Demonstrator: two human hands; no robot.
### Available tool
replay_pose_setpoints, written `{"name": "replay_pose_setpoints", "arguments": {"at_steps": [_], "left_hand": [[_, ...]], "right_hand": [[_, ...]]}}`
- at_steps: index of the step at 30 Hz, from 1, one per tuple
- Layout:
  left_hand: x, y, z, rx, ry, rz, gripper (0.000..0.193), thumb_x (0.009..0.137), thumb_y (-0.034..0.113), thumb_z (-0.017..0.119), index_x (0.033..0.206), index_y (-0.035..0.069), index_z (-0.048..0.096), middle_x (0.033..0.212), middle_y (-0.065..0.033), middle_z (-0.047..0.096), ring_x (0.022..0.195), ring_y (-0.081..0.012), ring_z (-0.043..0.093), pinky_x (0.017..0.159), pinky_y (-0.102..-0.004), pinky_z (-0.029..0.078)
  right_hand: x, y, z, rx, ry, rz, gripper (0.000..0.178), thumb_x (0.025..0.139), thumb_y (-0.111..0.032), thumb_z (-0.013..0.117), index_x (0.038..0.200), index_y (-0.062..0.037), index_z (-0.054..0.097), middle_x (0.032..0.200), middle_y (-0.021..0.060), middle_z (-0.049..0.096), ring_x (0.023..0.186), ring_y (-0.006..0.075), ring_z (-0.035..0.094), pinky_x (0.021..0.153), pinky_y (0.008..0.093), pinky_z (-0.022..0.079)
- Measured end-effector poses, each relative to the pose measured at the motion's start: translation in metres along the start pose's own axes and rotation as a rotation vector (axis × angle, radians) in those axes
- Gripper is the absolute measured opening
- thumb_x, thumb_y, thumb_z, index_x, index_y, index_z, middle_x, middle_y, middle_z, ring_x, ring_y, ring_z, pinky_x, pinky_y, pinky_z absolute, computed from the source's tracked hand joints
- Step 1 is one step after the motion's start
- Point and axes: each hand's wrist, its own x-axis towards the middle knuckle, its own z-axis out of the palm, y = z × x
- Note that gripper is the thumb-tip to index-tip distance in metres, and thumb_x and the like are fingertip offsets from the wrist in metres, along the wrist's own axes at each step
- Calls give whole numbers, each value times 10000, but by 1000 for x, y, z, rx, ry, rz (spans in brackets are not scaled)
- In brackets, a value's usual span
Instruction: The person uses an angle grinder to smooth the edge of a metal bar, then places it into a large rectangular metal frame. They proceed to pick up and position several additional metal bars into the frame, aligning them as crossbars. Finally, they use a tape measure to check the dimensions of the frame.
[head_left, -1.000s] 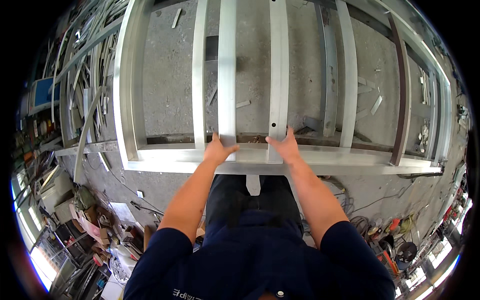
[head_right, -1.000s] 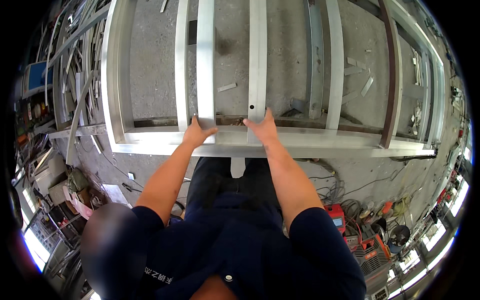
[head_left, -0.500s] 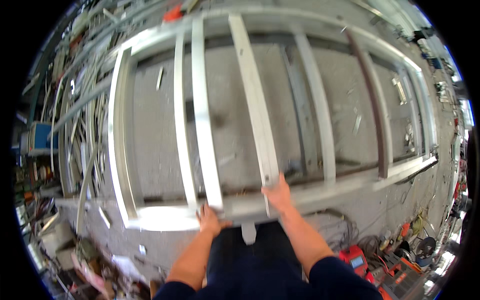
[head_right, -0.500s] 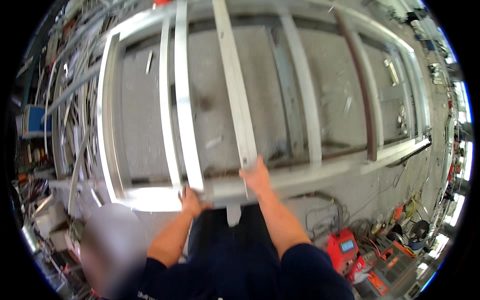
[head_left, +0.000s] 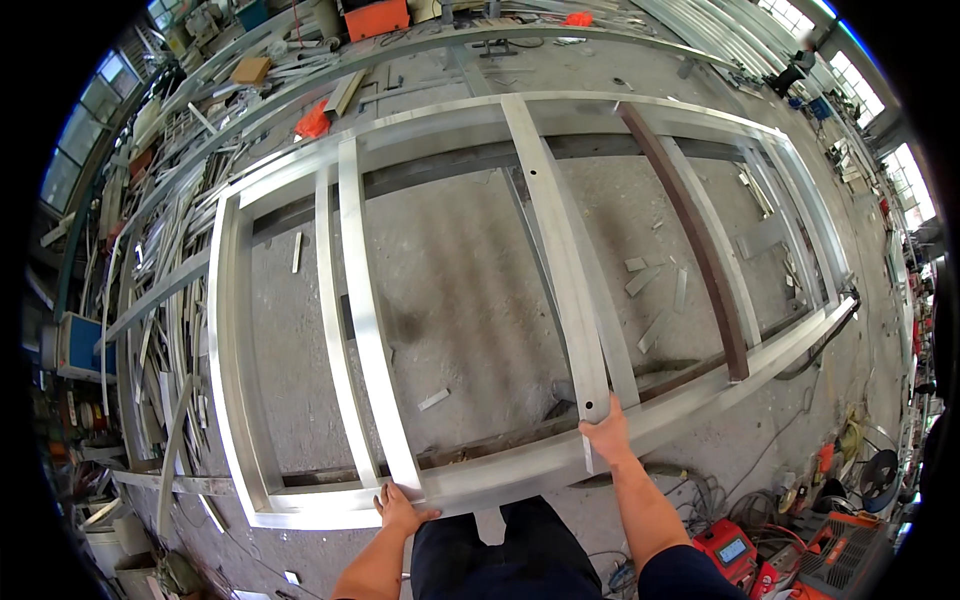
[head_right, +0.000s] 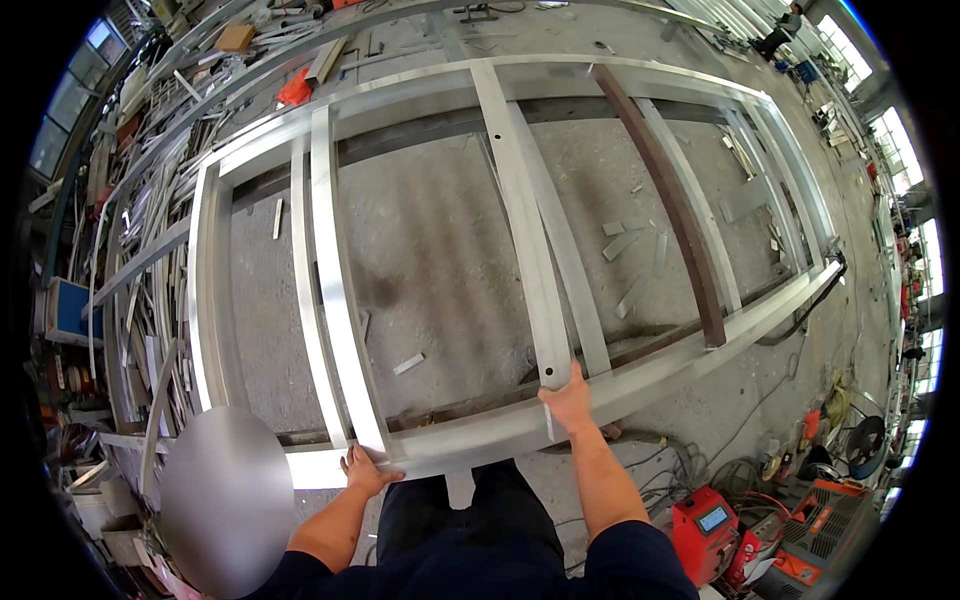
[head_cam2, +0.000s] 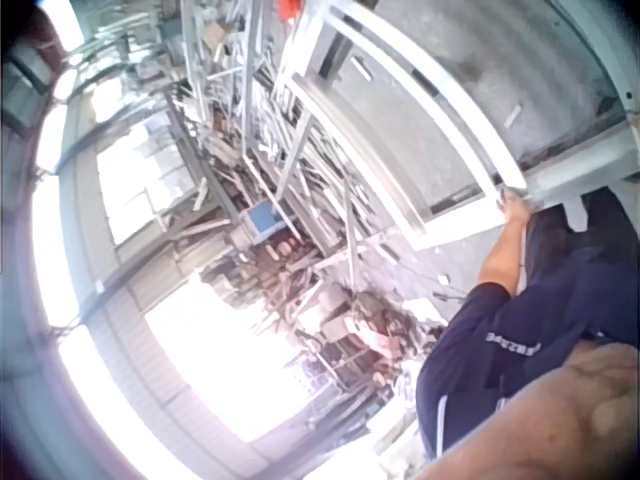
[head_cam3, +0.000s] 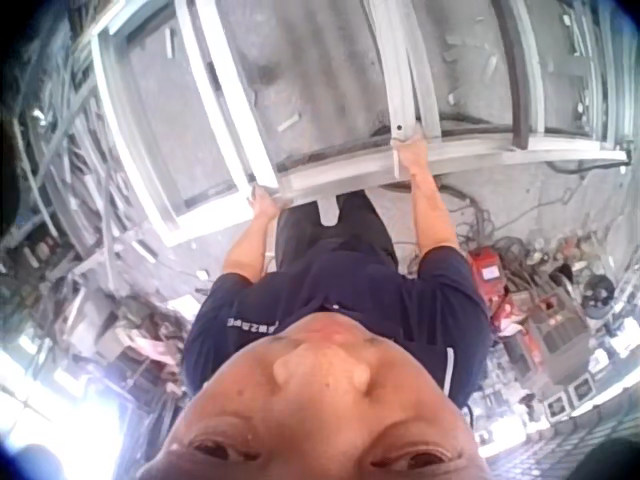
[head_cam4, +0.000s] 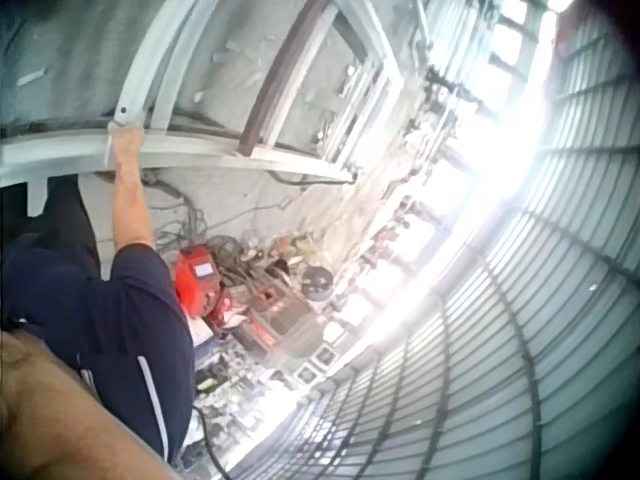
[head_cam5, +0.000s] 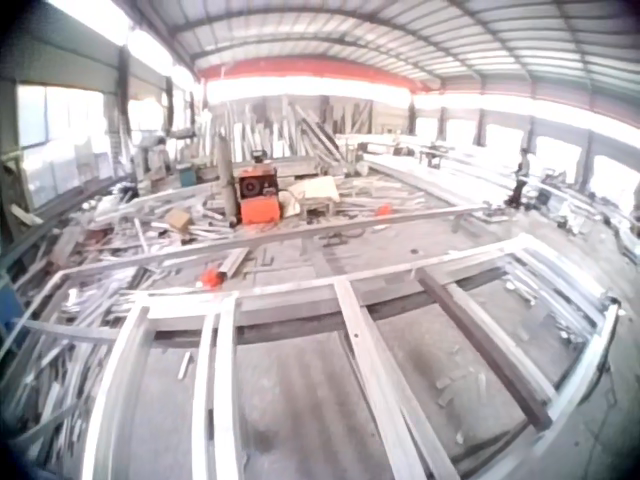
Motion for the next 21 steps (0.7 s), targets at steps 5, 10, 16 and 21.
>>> {"name": "replay_pose_setpoints", "arguments": {"at_steps": [5,10,16,21], "left_hand": [[6,-8,12,40,15,16,1452,551,603,895,1509,-109,69,1578,-260,230,1510,-341,138,1232,-485,47],[6,-3,13,49,45,30,1457,532,605,903,1499,-124,93,1564,-269,251,1495,-354,181,1225,-478,75],[6,1,16,58,31,-3,1443,536,599,905,1505,-104,99,1576,-252,241,1508,-326,151,1229,-474,67],[6,1,16,61,32,-8,1441,538,597,905,1509,-93,94,1585,-239,234,1513,-318,143,1232,-470,61]], "right_hand": [[26,24,-29,-62,-37,35,828,651,-195,767,1397,-41,443,1108,250,676,1046,407,655,907,442,522],[47,46,-46,-109,-35,11,908,646,-217,781,1450,-37,399,1148,267,661,1093,409,635,939,432,506],[70,47,-54,-117,-114,35,950,655,-228,795,1473,-12,362,1184,265,649,1137,404,616,969,427,487],[79,56,-52,-128,-140,9,951,671,-236,795,1474,-1,343,1194,260,645,1140,407,611,968,431,487]]}}
